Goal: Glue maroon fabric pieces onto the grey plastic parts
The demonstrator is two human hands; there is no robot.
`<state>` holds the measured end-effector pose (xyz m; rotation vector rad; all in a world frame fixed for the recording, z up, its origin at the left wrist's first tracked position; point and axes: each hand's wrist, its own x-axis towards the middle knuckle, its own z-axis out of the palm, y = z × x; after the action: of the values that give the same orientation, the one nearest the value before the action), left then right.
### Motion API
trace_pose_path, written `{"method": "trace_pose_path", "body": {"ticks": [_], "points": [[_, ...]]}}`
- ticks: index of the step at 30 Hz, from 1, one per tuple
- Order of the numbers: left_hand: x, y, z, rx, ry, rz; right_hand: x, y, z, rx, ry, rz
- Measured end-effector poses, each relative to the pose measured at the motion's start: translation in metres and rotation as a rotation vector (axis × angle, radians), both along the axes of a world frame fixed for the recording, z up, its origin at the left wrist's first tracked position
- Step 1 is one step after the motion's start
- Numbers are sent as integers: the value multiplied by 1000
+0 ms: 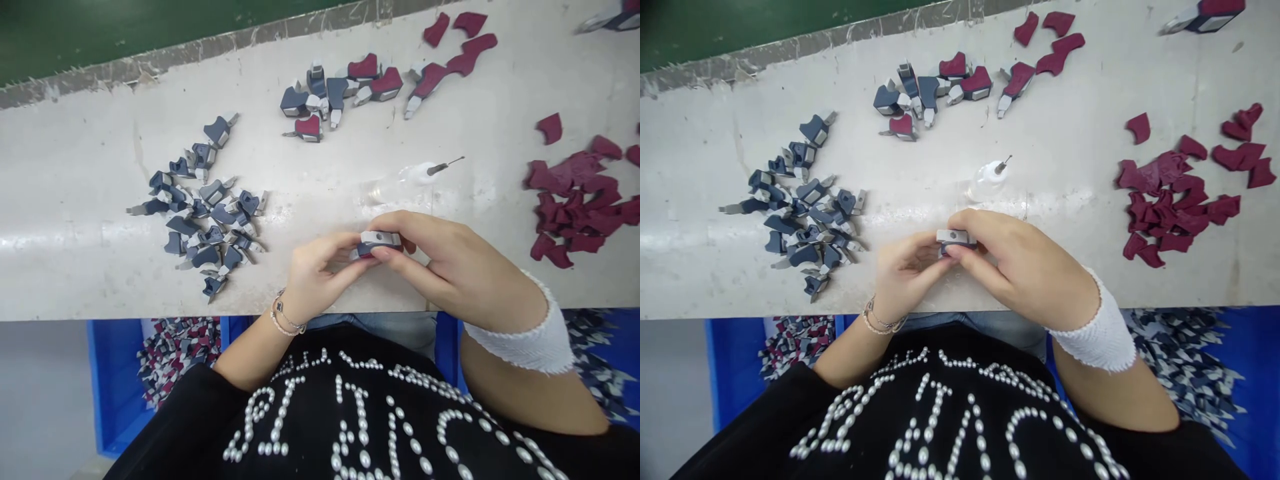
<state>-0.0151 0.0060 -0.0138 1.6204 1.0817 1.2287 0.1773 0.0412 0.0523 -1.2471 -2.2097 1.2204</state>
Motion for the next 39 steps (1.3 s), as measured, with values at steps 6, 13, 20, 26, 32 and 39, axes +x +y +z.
{"method": "trace_pose_path", "body": {"ticks": [6, 13, 20, 26, 32, 39], "points": [[2, -1, 3, -19, -21, -33, -1, -1, -1, 36, 13, -4], [-1, -2, 14, -263, -211, -199, 14, 6, -3, -132, 199, 99], [1, -6, 15, -290, -226, -143, 12, 6, 0, -91, 223, 127], [0, -8, 19, -461, -253, -226, 15, 9, -2, -158, 178, 167], [-8, -8, 45, -204, 237, -306, 18, 5, -3, -120, 223, 273], [2, -23, 44, 5, 131, -186, 18, 0, 10, -14, 247, 314]]}}
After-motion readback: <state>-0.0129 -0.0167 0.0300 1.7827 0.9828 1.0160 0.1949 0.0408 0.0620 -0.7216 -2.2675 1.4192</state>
